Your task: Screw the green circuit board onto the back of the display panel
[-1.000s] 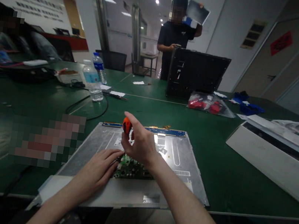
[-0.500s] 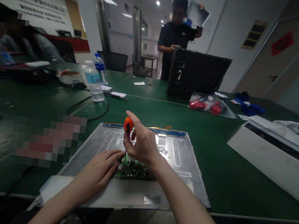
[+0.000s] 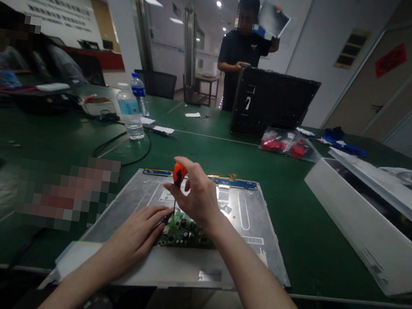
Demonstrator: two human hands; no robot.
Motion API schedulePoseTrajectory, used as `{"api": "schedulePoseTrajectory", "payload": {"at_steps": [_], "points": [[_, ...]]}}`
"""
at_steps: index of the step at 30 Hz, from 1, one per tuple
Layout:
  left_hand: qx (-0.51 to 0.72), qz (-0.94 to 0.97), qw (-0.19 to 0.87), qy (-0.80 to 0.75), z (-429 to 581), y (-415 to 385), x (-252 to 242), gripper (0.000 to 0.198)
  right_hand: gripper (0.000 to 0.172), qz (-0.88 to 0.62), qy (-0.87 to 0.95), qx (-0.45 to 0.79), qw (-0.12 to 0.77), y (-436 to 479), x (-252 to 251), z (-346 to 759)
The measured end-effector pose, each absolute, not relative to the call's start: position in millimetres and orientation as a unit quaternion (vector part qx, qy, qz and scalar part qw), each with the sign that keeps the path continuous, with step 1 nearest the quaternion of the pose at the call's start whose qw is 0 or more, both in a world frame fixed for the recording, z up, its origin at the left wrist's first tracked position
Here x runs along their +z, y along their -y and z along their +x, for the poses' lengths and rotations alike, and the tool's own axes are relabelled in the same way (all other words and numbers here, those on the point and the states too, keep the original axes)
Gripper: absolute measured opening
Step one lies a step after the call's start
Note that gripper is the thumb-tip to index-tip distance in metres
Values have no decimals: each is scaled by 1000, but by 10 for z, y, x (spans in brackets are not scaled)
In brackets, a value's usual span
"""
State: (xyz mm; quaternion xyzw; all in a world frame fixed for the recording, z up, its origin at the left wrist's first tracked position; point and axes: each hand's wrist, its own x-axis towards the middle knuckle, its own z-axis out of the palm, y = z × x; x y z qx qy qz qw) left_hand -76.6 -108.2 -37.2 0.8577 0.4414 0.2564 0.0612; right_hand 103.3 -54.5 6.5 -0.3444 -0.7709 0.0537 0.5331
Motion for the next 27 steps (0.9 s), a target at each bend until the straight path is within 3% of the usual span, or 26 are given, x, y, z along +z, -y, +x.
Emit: {"api": "schedulePoseTrajectory", "payload": {"at_steps": [6,12,18,27], "points": [[249,860,60,-441,-779,1071,-403,35,58,-355,769,72,527,564,71,1018],[253,860,49,-440,-783,1059,-411,34,48,-370,755,51,540,550,70,1026],[254,863,42,-435,-789,1063,-404,33,58,-370,766,53,523,538,64,1016],[250,862,45,-439,-788,1056,-408,34,47,-385,741,43,548,555,73,1009]]}}
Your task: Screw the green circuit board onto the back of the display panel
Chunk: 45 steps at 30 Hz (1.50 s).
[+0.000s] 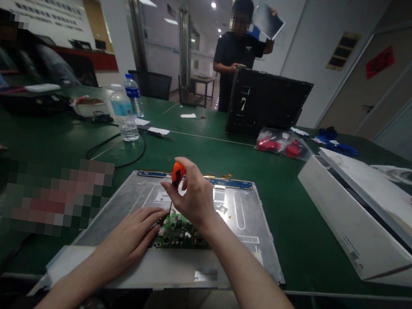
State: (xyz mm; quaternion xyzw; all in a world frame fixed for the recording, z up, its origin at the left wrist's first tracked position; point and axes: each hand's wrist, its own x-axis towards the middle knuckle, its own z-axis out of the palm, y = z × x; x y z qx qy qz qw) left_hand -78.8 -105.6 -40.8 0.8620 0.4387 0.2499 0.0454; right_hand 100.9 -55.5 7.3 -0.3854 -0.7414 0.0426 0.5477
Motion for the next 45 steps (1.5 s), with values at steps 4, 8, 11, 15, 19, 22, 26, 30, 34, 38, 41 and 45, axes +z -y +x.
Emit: {"api": "schedulePoseTrajectory", "payload": {"at_steps": [4,8,11,15,19,22,26,30,34,38,41,45], "points": [[251,862,47,-438,-785,1057,-410,34,52,-378,755,27,534,538,76,1020],[257,862,44,-435,-782,1061,-395,34,55,-385,749,49,537,565,72,1004],[258,862,40,-434,-780,1061,-391,34,51,-392,740,54,544,579,75,1001],[262,861,42,-434,-780,1061,-399,33,47,-381,746,41,544,556,84,1021],[264,860,48,-435,-781,1062,-407,33,56,-381,757,40,530,530,74,1029],[256,860,50,-438,-782,1059,-411,33,57,-383,750,70,534,540,62,1018],[251,860,52,-442,-785,1059,-410,33,49,-383,738,87,548,560,69,1015],[252,860,55,-440,-784,1064,-400,34,49,-384,745,49,544,545,92,1031],[253,861,55,-438,-778,1066,-397,33,57,-391,748,44,534,530,84,1028],[251,862,59,-437,-776,1071,-392,34,55,-384,737,78,551,550,64,1010],[252,862,58,-437,-778,1075,-383,34,48,-375,735,76,559,563,74,1010],[253,860,57,-440,-778,1077,-374,35,47,-375,742,59,553,554,102,1029]]}}
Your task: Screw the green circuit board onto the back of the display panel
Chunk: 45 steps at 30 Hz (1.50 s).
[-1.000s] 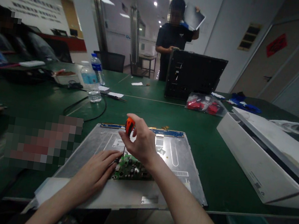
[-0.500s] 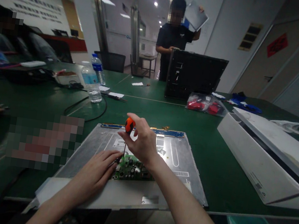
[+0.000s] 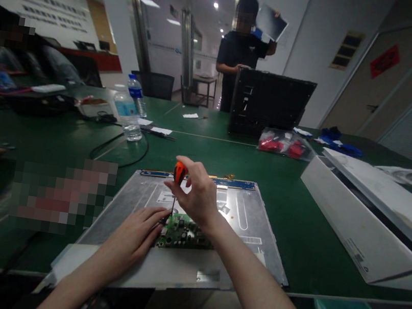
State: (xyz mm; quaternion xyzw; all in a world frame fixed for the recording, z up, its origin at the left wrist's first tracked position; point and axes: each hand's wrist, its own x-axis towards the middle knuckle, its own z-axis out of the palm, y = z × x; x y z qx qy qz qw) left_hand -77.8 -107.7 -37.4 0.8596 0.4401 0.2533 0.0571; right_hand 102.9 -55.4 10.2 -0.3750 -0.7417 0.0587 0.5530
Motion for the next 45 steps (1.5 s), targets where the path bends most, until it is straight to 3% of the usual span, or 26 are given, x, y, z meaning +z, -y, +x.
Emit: {"api": "schedulePoseTrajectory", "payload": {"at_steps": [6,14,21,27,38,45], "points": [[252,860,60,-439,-773,1070,-385,36,57,-369,749,65,547,557,88,1017],[252,860,60,-441,-780,1064,-404,35,47,-363,744,53,558,554,98,1026],[247,861,61,-440,-779,1068,-403,36,59,-368,751,80,543,555,72,1009],[255,857,59,-443,-780,1064,-419,35,47,-372,740,67,556,567,80,1005],[253,857,67,-445,-773,1071,-390,36,56,-375,747,67,545,569,75,1011],[249,856,72,-448,-770,1086,-372,36,48,-377,743,56,551,562,110,1030]]}}
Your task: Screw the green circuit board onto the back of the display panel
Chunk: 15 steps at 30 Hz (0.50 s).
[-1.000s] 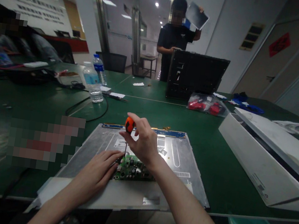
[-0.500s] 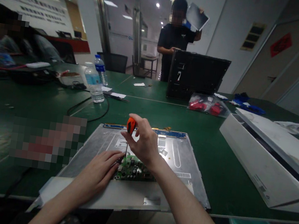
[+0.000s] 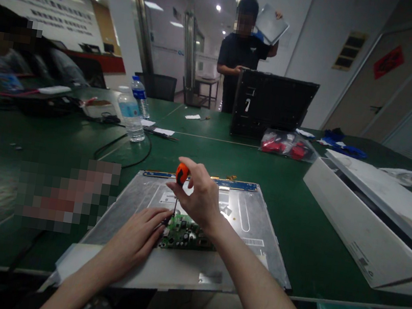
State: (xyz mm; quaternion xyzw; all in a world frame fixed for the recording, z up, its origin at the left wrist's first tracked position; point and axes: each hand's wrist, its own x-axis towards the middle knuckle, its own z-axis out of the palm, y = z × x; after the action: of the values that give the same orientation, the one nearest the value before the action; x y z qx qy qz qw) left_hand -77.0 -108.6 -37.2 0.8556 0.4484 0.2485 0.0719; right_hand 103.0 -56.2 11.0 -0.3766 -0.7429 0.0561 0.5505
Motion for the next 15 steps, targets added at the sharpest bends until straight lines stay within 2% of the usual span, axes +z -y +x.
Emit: {"api": "schedulePoseTrajectory", "payload": {"at_steps": [6,11,15], "points": [[247,858,69,-445,-763,1089,-359,36,59,-376,748,85,540,558,82,1009],[245,858,67,-446,-761,1085,-368,36,50,-377,736,89,555,578,81,998],[254,858,63,-442,-763,1091,-359,36,50,-379,736,70,556,561,96,1015]]}}
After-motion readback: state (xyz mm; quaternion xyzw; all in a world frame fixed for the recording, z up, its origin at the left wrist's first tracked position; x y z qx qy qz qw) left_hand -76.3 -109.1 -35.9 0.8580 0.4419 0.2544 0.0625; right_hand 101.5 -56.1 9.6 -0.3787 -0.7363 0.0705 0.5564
